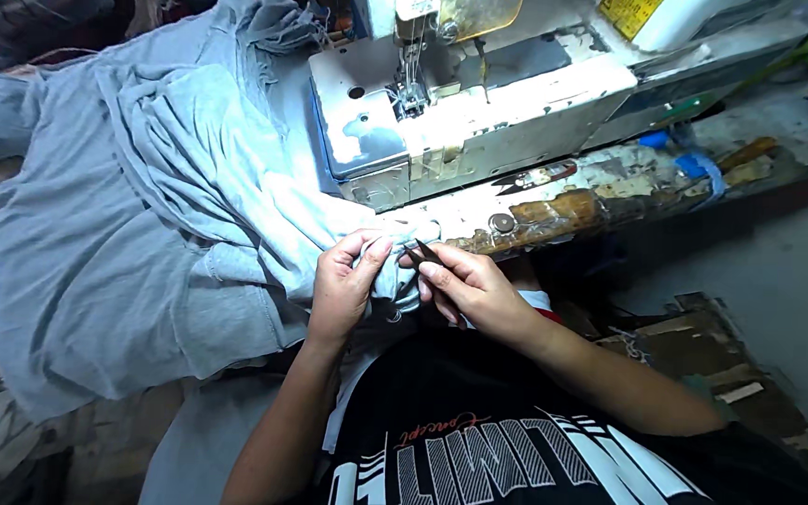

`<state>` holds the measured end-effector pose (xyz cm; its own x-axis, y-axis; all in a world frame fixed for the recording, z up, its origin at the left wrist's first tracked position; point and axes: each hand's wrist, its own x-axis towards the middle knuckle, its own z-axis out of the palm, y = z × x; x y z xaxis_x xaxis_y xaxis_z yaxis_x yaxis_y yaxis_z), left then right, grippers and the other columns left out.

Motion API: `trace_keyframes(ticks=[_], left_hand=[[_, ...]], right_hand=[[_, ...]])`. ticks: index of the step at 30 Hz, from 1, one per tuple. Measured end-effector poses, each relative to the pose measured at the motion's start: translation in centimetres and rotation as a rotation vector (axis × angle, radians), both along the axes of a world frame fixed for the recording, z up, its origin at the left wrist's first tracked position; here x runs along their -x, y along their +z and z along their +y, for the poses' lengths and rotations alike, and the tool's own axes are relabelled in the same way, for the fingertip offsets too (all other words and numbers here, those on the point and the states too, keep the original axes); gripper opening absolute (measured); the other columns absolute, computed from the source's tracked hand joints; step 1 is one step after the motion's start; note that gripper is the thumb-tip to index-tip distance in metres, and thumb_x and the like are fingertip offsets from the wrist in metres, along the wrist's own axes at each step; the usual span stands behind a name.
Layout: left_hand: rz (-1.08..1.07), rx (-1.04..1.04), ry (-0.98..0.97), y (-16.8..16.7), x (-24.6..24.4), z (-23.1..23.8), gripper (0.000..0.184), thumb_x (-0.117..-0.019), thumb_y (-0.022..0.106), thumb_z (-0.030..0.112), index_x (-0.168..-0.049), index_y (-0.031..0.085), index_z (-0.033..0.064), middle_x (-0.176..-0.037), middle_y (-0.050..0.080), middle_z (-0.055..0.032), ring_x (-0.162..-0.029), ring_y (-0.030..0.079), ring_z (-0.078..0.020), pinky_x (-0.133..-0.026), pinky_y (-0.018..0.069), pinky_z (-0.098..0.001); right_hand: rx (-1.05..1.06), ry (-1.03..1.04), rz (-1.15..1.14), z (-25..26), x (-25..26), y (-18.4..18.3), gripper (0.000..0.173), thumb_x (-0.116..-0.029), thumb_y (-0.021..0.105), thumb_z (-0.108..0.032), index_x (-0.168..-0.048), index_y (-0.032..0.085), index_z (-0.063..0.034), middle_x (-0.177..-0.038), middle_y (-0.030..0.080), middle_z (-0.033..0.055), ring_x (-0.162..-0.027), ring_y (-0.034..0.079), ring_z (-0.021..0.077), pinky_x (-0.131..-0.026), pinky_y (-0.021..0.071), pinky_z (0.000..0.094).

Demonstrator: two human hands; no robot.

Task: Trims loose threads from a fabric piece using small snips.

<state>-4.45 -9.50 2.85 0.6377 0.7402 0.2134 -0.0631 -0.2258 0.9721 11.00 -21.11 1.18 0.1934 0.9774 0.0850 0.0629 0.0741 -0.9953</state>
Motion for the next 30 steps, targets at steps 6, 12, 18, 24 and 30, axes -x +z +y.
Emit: trace_keyframes(ticks=[6, 12, 18, 24, 30], left_hand=[[0.003, 0.001, 0.017, -0.3, -0.4, -0.4, 0.014, -0.1037, 0.057, 0.008, -0.101, 0.070, 0.0060, -0.081, 0.069, 0.0015, -0.067, 0.063, -0.0022, -0.061, 0.0543, -0.0182], [-0.010, 0.027, -0.001, -0.2, 0.0, -0.6, 0.016, -0.1042, 0.056, 0.012, -0.101, 0.071, 0.0070, -0.079, 0.068, 0.0018, -0.064, 0.062, -0.0025, -0.059, 0.0532, -0.0179], [-0.004, -0.095, 0.002, -0.9, 0.3, 0.0, 0.013, -0.0998, 0.060, 0.006, -0.096, 0.072, 0.0050, -0.091, 0.071, 0.0027, -0.076, 0.065, -0.0004, -0.070, 0.0550, -0.0169], [0.077, -0.007, 0.012, -0.8, 0.5, 0.5, 0.013, -0.1022, 0.060, 0.012, -0.100, 0.072, 0.0089, -0.082, 0.069, 0.0029, -0.066, 0.063, -0.0012, -0.060, 0.0539, -0.0178], [0.015, 0.071, -0.024, -0.3, 0.3, 0.2, 0.016, -0.1047, 0.055, 0.010, -0.105, 0.071, 0.0065, -0.083, 0.069, 0.0015, -0.068, 0.064, -0.0027, -0.061, 0.0549, -0.0186]], right_hand=[[-0.049, -0.021, 0.063, 0.2, 0.2, 0.3, 0.026, -0.1092, 0.044, -0.013, -0.114, 0.067, -0.0025, -0.070, 0.062, -0.0018, -0.045, 0.048, 0.0002, -0.042, 0.0427, 0.0143], [-0.422, -0.047, -0.171, 1.7, -0.6, -1.9, 0.022, -0.1045, 0.050, -0.007, -0.102, 0.067, 0.0052, -0.071, 0.063, -0.0009, -0.054, 0.051, -0.0020, -0.051, 0.0452, 0.0131], [-0.605, 0.055, -0.268, 1.0, -0.4, -1.3, 0.025, -0.1029, 0.050, -0.009, -0.096, 0.068, 0.0063, -0.074, 0.066, 0.0054, -0.063, 0.059, 0.0023, -0.059, 0.0516, 0.0173], [-0.505, 0.027, -0.275, -0.2, -0.6, 0.9, 0.024, -0.1047, 0.049, -0.010, -0.097, 0.067, 0.0024, -0.072, 0.064, 0.0004, -0.059, 0.054, -0.0025, -0.054, 0.0471, 0.0129], [-0.096, -0.046, -0.119, -0.1, -1.0, -0.5, 0.025, -0.1083, 0.046, -0.015, -0.113, 0.068, -0.0020, -0.068, 0.061, -0.0059, -0.048, 0.046, -0.0029, -0.044, 0.0391, 0.0125]])
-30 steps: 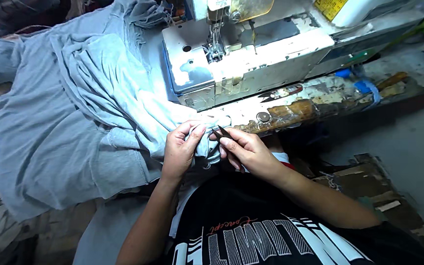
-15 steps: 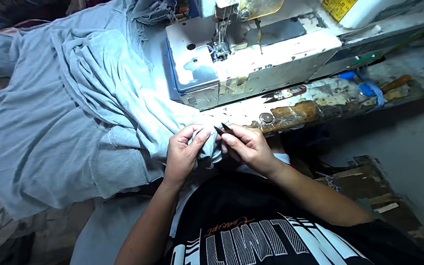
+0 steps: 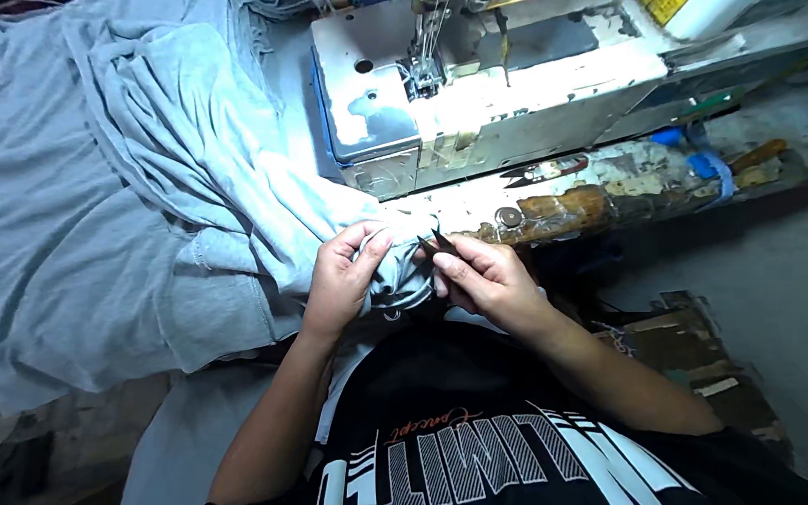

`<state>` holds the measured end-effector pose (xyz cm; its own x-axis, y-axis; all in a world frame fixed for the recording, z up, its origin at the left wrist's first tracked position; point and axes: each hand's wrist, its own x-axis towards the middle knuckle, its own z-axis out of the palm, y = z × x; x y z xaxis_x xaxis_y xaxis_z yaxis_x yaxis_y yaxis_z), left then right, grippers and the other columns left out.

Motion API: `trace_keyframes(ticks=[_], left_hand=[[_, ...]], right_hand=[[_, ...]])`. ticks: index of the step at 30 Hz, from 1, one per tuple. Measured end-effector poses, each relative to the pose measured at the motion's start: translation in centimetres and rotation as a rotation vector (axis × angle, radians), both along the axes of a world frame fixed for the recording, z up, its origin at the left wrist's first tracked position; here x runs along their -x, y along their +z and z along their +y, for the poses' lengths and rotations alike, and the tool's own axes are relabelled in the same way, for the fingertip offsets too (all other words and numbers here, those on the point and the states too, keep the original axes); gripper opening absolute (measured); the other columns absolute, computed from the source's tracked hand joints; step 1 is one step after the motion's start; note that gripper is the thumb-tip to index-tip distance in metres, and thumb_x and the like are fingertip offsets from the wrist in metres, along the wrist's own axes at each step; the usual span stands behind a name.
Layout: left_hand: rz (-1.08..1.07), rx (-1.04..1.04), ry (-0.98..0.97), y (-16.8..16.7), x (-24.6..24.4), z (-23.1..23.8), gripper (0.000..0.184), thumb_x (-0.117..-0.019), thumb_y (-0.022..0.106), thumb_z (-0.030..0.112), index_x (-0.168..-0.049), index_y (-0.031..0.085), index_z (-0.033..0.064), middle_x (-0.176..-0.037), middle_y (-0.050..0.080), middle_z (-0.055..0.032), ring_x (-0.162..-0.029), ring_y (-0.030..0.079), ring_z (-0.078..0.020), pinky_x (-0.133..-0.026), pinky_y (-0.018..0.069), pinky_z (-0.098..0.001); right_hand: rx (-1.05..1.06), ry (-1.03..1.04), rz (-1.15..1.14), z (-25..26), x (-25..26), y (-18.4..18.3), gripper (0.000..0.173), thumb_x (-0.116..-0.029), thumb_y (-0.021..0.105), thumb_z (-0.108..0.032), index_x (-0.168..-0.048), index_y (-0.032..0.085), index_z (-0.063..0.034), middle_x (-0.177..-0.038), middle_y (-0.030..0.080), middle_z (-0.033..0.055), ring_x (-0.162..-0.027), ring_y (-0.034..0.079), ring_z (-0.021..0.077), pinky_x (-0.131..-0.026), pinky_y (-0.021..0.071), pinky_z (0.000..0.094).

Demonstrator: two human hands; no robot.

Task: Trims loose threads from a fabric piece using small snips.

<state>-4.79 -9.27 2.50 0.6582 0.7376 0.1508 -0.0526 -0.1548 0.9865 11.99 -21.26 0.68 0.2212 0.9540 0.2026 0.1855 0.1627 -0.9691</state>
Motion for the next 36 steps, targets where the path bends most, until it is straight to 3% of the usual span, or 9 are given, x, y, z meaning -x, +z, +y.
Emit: trace_keyframes(ticks=[14, 17, 19, 22, 25, 28, 30, 33, 36], left_hand=[[-0.005, -0.054, -0.016, -0.1, -0.2, 0.0, 0.018, -0.1043, 0.055, 0.008, -0.106, 0.072, 0.0054, -0.087, 0.070, 0.0014, -0.070, 0.065, -0.0023, -0.064, 0.0553, -0.0180], [0.008, -0.121, -0.047, -0.2, -0.2, 0.0, 0.017, -0.1032, 0.055, 0.006, -0.105, 0.072, 0.0044, -0.091, 0.071, 0.0016, -0.075, 0.065, -0.0018, -0.068, 0.0555, -0.0177], [0.016, -0.129, -0.044, -0.2, -0.1, 0.0, 0.016, -0.1028, 0.056, 0.007, -0.103, 0.072, 0.0053, -0.089, 0.070, 0.0025, -0.073, 0.064, -0.0010, -0.066, 0.0546, -0.0166], [0.020, -0.096, -0.022, -0.2, 0.1, -0.2, 0.015, -0.1036, 0.056, 0.010, -0.102, 0.071, 0.0071, -0.081, 0.068, 0.0028, -0.065, 0.061, -0.0011, -0.058, 0.0522, -0.0159], [0.014, -0.100, -0.024, -0.2, -0.1, 0.0, 0.016, -0.1033, 0.056, 0.009, -0.102, 0.072, 0.0070, -0.083, 0.069, 0.0030, -0.067, 0.062, -0.0011, -0.060, 0.0530, -0.0164], [0.036, -0.120, -0.018, 0.0, 0.0, -0.2, 0.015, -0.1028, 0.058, 0.009, -0.102, 0.072, 0.0057, -0.085, 0.070, 0.0029, -0.070, 0.064, -0.0006, -0.065, 0.0543, -0.0165], [0.043, -0.145, -0.016, 0.2, -0.3, -0.2, 0.015, -0.1024, 0.059, 0.009, -0.102, 0.073, 0.0048, -0.085, 0.071, 0.0026, -0.072, 0.064, -0.0010, -0.067, 0.0549, -0.0174], [0.072, -0.192, -0.009, 0.2, -0.6, -0.3, 0.013, -0.1018, 0.060, 0.010, -0.099, 0.072, 0.0058, -0.083, 0.069, 0.0037, -0.070, 0.063, -0.0001, -0.064, 0.0530, -0.0161], [0.097, -0.240, -0.009, 0.1, -0.7, -0.6, 0.014, -0.1006, 0.060, 0.009, -0.096, 0.072, 0.0047, -0.090, 0.070, 0.0027, -0.074, 0.063, 0.0007, -0.067, 0.0528, -0.0150]], right_hand=[[0.029, -0.003, -0.025, 0.1, 0.0, -0.1, 0.025, -0.1080, 0.047, -0.015, -0.114, 0.068, -0.0037, -0.067, 0.060, -0.0056, -0.048, 0.047, -0.0023, -0.044, 0.0400, 0.0128], [-0.175, 0.065, 0.077, -0.3, 0.0, 0.5, 0.024, -0.1067, 0.045, -0.012, -0.102, 0.066, -0.0005, -0.066, 0.060, -0.0045, -0.049, 0.047, -0.0039, -0.044, 0.0393, 0.0116], [-0.369, 0.141, 0.091, -0.8, -0.4, 1.5, 0.023, -0.1082, 0.046, -0.016, -0.101, 0.063, -0.0026, -0.074, 0.063, -0.0038, -0.056, 0.050, -0.0061, -0.050, 0.0426, 0.0096], [-0.329, 0.018, -0.062, -0.5, -1.0, 2.0, 0.021, -0.1057, 0.047, -0.009, -0.100, 0.065, 0.0006, -0.072, 0.063, -0.0028, -0.053, 0.051, -0.0023, -0.047, 0.0446, 0.0131], [-0.212, -0.079, -0.169, -0.1, -0.9, 1.3, 0.021, -0.1050, 0.050, -0.010, -0.104, 0.068, 0.0017, -0.071, 0.063, -0.0025, -0.051, 0.051, -0.0017, -0.045, 0.0438, 0.0133], [-0.284, -0.217, -0.367, 0.3, -0.3, 1.2, 0.018, -0.0953, 0.065, -0.008, -0.108, 0.068, 0.0054, -0.089, 0.068, 0.0043, -0.068, 0.054, -0.0026, -0.061, 0.0455, 0.0111], [-0.330, -0.292, -0.515, 1.2, -0.1, 1.2, 0.017, -0.0905, 0.070, -0.008, -0.101, 0.071, 0.0051, -0.087, 0.069, 0.0084, -0.072, 0.058, 0.0027, -0.065, 0.0477, 0.0139], [-0.352, -0.332, -0.654, 2.0, 0.0, 1.0, 0.010, -0.0907, 0.066, -0.006, -0.091, 0.073, 0.0017, -0.081, 0.069, 0.0096, -0.072, 0.064, 0.0088, -0.064, 0.0499, 0.0182], [-0.317, -0.263, -0.492, 1.8, -0.1, 1.2, 0.008, -0.0889, 0.064, -0.003, -0.084, 0.068, 0.0014, -0.072, 0.061, 0.0043, -0.063, 0.054, 0.0032, -0.056, 0.0418, 0.0148]])
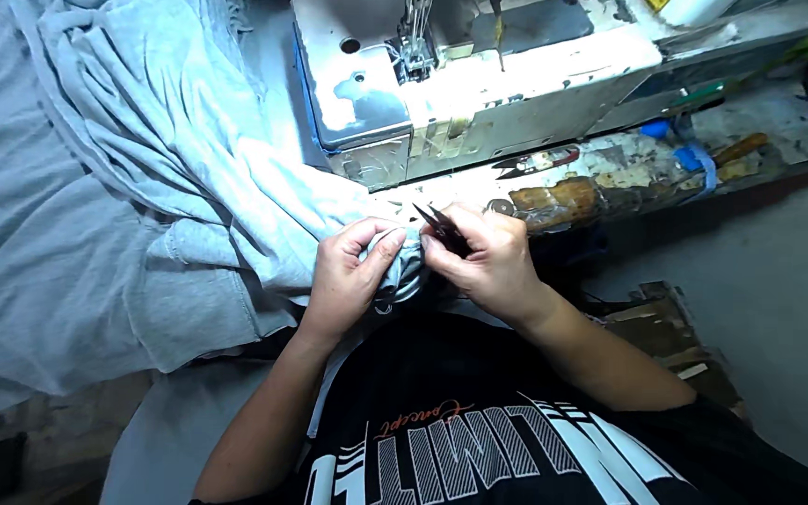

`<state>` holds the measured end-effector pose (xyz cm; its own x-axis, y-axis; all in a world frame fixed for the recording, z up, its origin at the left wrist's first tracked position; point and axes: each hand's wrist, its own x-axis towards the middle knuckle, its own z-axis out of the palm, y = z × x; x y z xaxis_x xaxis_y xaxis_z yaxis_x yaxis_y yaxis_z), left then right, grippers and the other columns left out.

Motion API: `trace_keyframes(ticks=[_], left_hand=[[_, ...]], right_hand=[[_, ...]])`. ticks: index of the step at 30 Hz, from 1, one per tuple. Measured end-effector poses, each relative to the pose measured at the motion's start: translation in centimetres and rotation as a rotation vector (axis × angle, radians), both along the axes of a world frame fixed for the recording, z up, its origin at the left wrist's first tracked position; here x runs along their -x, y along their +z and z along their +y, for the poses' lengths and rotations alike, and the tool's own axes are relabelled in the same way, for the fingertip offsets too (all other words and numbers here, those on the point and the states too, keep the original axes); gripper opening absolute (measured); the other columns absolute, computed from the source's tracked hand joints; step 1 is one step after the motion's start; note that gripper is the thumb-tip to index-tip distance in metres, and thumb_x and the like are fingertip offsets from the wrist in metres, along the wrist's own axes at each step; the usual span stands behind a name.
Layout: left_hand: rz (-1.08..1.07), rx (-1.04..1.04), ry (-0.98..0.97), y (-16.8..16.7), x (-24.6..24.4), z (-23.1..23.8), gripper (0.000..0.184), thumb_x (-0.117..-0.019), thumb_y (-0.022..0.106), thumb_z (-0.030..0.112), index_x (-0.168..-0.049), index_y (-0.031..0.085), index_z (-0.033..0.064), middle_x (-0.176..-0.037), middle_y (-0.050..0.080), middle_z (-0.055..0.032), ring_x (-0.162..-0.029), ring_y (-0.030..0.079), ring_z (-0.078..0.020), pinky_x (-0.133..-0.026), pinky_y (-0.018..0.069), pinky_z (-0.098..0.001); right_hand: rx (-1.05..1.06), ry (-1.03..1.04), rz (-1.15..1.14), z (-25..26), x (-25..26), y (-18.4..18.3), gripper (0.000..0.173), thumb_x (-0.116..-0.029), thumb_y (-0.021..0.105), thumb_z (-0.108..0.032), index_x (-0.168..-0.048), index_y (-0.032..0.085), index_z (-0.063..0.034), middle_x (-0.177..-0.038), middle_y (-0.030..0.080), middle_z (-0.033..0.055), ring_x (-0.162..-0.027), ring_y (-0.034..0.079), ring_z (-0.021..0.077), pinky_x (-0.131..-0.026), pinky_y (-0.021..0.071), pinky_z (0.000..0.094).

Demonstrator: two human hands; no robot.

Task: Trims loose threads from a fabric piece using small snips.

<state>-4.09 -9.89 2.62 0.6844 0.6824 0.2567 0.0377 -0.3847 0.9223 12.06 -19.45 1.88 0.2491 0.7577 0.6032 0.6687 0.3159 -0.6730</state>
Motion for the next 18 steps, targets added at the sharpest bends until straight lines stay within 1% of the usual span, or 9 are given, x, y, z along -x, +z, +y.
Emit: trace_keyframes(ticks=[2, 4, 6, 8, 9, 10, 11, 13, 18], left_hand=[[0.015, -0.014, 0.002, 0.0, 0.0, 0.1, 0.014, -0.1010, 0.060, 0.009, -0.097, 0.073, 0.0051, -0.092, 0.071, 0.0026, -0.076, 0.063, 0.0006, -0.068, 0.0530, -0.0152], [0.026, 0.003, 0.021, -0.1, 0.0, 0.2, 0.014, -0.1017, 0.060, 0.011, -0.097, 0.073, 0.0066, -0.087, 0.070, 0.0034, -0.072, 0.063, 0.0003, -0.065, 0.0525, -0.0153], [0.029, 0.024, 0.033, 0.0, 0.0, 0.3, 0.014, -0.1016, 0.061, 0.012, -0.095, 0.073, 0.0079, -0.080, 0.069, 0.0042, -0.066, 0.061, 0.0004, -0.060, 0.0508, -0.0151], [0.030, 0.038, 0.035, 0.1, -0.1, 0.6, 0.013, -0.1007, 0.063, 0.013, -0.092, 0.072, 0.0086, -0.074, 0.067, 0.0053, -0.062, 0.059, 0.0015, -0.057, 0.0489, -0.0140], [0.031, 0.046, 0.036, 0.1, -0.3, 0.8, 0.013, -0.1003, 0.063, 0.013, -0.090, 0.071, 0.0086, -0.073, 0.065, 0.0065, -0.061, 0.058, 0.0029, -0.058, 0.0482, -0.0132], [0.035, 0.068, 0.035, 0.2, -0.5, 0.9, 0.014, -0.1001, 0.063, 0.012, -0.088, 0.070, 0.0089, -0.071, 0.064, 0.0076, -0.061, 0.057, 0.0038, -0.058, 0.0477, -0.0126], [0.034, 0.105, 0.030, 0.3, -0.6, 1.0, 0.015, -0.0998, 0.063, 0.011, -0.086, 0.068, 0.0090, -0.069, 0.063, 0.0085, -0.060, 0.057, 0.0044, -0.059, 0.0477, -0.0127], [0.027, 0.204, 0.009, 0.7, -0.6, 1.2, 0.018, -0.1006, 0.060, 0.010, -0.084, 0.067, 0.0086, -0.067, 0.062, 0.0072, -0.059, 0.057, 0.0027, -0.057, 0.0488, -0.0141], [0.050, 0.336, -0.039, 1.5, 0.0, 0.7, 0.023, -0.1059, 0.055, 0.018, -0.089, 0.069, 0.0097, -0.065, 0.061, 0.0003, -0.051, 0.056, -0.0028, -0.046, 0.0470, -0.0169]], right_hand=[[0.056, 0.241, 0.371, -1.5, -0.3, 0.7, 0.005, -0.0903, 0.063, -0.004, -0.085, 0.063, -0.0027, -0.067, 0.056, -0.0034, -0.056, 0.048, -0.0028, -0.049, 0.0403, 0.0120], [0.067, 0.448, 0.551, -3.5, -0.8, 1.7, 0.005, -0.0907, 0.067, -0.012, -0.088, 0.064, -0.0084, -0.072, 0.059, -0.0067, -0.060, 0.052, -0.0050, -0.053, 0.0455, 0.0114], [0.051, 0.458, 0.541, -4.5, -1.3, 1.8, 0.003, -0.0905, 0.068, -0.011, -0.090, 0.067, -0.0092, -0.076, 0.062, -0.0067, -0.065, 0.056, -0.0052, -0.058, 0.0483, 0.0105], [0.103, 0.388, 0.496, -4.3, -1.4, 1.1, 0.002, -0.0889, 0.067, -0.008, -0.088, 0.066, -0.0076, -0.072, 0.062, -0.0068, -0.061, 0.053, -0.0055, -0.055, 0.0458, 0.0099], [0.166, 0.385, 0.505, -4.1, -1.2, 0.7, 0.005, -0.0938, 0.066, -0.008, -0.090, 0.066, -0.0061, -0.071, 0.060, -0.0065, -0.058, 0.051, -0.0060, -0.052, 0.0438, 0.0095], [0.233, 0.384, 0.501, -3.9, -1.0, 0.2, 0.012, -0.1001, 0.062, -0.013, -0.094, 0.066, -0.0044, -0.070, 0.060, -0.0056, -0.055, 0.050, -0.0052, -0.050, 0.0424, 0.0102], [0.289, 0.376, 0.473, -3.7, -0.7, -0.2, 0.018, -0.1047, 0.057, -0.018, -0.103, 0.067, -0.0029, -0.072, 0.061, -0.0045, -0.053, 0.049, -0.0040, -0.048, 0.0422, 0.0112], [0.341, 0.325, 0.410, -3.2, -0.2, -1.1, 0.027, -0.1088, 0.049, -0.020, -0.123, 0.064, -0.0024, -0.075, 0.064, -0.0038, -0.051, 0.050, -0.0026, -0.046, 0.0432, 0.0124], [0.323, 0.282, 0.405, -2.6, 0.3, -1.3, 0.029, -0.1089, 0.047, -0.017, -0.127, 0.064, -0.0014, -0.076, 0.064, -0.0038, -0.050, 0.049, -0.0021, -0.045, 0.0429, 0.0131]])
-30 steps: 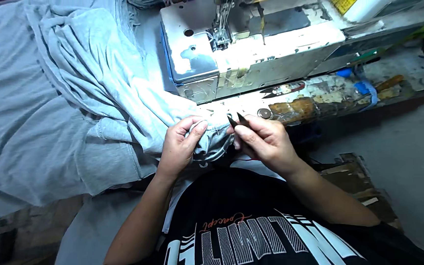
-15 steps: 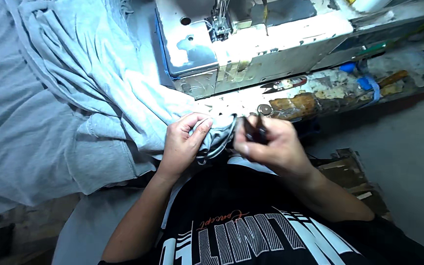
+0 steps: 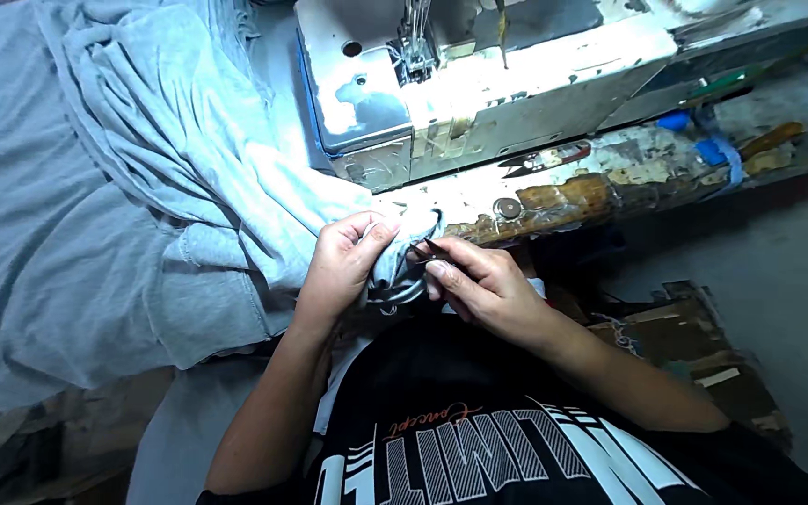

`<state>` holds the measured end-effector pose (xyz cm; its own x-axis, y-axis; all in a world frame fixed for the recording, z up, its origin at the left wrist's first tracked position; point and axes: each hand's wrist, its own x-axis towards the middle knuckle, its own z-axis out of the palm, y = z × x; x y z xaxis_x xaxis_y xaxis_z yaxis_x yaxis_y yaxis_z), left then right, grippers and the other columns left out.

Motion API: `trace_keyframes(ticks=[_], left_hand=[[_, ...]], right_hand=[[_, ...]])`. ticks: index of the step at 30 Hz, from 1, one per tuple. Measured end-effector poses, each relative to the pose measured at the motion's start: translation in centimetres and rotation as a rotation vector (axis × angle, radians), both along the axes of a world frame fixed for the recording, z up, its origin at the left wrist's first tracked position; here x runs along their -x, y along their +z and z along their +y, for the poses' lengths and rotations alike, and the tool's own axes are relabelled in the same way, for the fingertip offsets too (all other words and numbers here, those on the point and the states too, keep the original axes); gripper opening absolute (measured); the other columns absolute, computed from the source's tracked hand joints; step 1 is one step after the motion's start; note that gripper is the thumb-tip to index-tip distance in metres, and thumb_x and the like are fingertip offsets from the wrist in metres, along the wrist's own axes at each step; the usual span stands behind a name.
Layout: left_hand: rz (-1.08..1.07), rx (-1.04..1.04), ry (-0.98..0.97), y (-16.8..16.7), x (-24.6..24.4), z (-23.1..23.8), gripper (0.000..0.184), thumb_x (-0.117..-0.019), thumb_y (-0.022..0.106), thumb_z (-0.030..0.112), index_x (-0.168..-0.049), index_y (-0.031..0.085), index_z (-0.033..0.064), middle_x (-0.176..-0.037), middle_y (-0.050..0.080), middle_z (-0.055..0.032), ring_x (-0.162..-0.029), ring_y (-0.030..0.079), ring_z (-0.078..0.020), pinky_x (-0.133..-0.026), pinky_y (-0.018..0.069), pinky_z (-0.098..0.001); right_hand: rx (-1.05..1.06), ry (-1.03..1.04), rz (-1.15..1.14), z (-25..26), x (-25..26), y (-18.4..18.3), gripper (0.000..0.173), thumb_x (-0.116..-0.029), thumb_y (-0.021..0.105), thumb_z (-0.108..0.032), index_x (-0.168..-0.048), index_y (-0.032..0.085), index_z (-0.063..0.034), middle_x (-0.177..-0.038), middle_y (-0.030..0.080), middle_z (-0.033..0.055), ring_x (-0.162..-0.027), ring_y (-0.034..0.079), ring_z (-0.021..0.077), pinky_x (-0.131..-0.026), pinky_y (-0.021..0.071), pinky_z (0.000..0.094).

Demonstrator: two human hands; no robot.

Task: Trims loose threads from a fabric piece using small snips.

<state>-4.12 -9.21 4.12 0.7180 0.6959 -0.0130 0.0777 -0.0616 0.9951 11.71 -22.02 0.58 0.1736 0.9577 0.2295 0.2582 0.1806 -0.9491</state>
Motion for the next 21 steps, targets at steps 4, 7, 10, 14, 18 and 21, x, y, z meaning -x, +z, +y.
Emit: trace_keyframes(ticks=[4, 7, 10, 14, 18, 21], left_hand=[[-0.018, 0.019, -0.010, -0.08, -0.10, 0.11, 0.022, -0.1059, 0.054, 0.016, -0.092, 0.069, 0.0091, -0.067, 0.064, 0.0008, -0.053, 0.059, -0.0019, -0.048, 0.0496, -0.0167], [-0.027, 0.015, -0.008, -0.23, -0.04, 0.09, 0.021, -0.1058, 0.054, 0.016, -0.092, 0.069, 0.0093, -0.068, 0.064, 0.0012, -0.054, 0.058, -0.0016, -0.049, 0.0496, -0.0166], [-0.044, 0.027, -0.006, -0.22, -0.09, 0.07, 0.022, -0.1060, 0.054, 0.015, -0.092, 0.069, 0.0086, -0.068, 0.064, 0.0010, -0.055, 0.059, -0.0016, -0.050, 0.0505, -0.0167], [-0.043, 0.016, 0.001, -0.27, -0.21, 0.08, 0.021, -0.1059, 0.055, 0.016, -0.093, 0.069, 0.0085, -0.068, 0.064, 0.0007, -0.055, 0.059, -0.0022, -0.050, 0.0507, -0.0170], [-0.018, -0.088, -0.067, -0.50, -0.09, 0.12, 0.021, -0.1055, 0.054, 0.014, -0.092, 0.069, 0.0080, -0.069, 0.066, 0.0002, -0.055, 0.059, -0.0025, -0.049, 0.0487, -0.0159], [-0.027, -0.128, -0.086, -0.72, -0.31, 0.16, 0.020, -0.1037, 0.055, 0.010, -0.091, 0.069, 0.0054, -0.070, 0.067, 0.0013, -0.058, 0.061, -0.0014, -0.055, 0.0510, -0.0159]], right_hand=[[-0.011, -0.011, 0.000, 0.11, 0.15, 0.06, 0.030, -0.1087, 0.047, -0.017, -0.127, 0.064, -0.0009, -0.074, 0.064, -0.0041, -0.051, 0.049, -0.0029, -0.046, 0.0430, 0.0124], [-0.017, -0.028, 0.000, 0.08, 0.19, -0.08, 0.029, -0.1087, 0.047, -0.017, -0.126, 0.064, -0.0012, -0.075, 0.064, -0.0039, -0.050, 0.050, -0.0025, -0.045, 0.0431, 0.0125], [-0.012, -0.042, -0.010, 0.17, 0.22, -0.10, 0.029, -0.1087, 0.047, -0.017, -0.126, 0.064, -0.0019, -0.074, 0.064, -0.0041, -0.050, 0.050, -0.0022, -0.045, 0.0431, 0.0127], [-0.004, -0.046, -0.015, 0.29, 0.23, -0.10, 0.029, -0.1084, 0.048, -0.017, -0.127, 0.064, -0.0015, -0.073, 0.063, -0.0039, -0.050, 0.049, -0.0020, -0.045, 0.0421, 0.0128], [-0.052, -0.017, 0.074, 0.50, 0.46, 0.15, 0.024, -0.1079, 0.048, -0.014, -0.117, 0.065, -0.0004, -0.071, 0.062, -0.0036, -0.049, 0.048, -0.0018, -0.044, 0.0410, 0.0127], [-0.193, 0.023, 0.161, 0.38, 0.77, -0.06, 0.020, -0.1067, 0.049, -0.011, -0.108, 0.064, 0.0017, -0.071, 0.062, -0.0023, -0.051, 0.048, -0.0024, -0.046, 0.0416, 0.0123]])
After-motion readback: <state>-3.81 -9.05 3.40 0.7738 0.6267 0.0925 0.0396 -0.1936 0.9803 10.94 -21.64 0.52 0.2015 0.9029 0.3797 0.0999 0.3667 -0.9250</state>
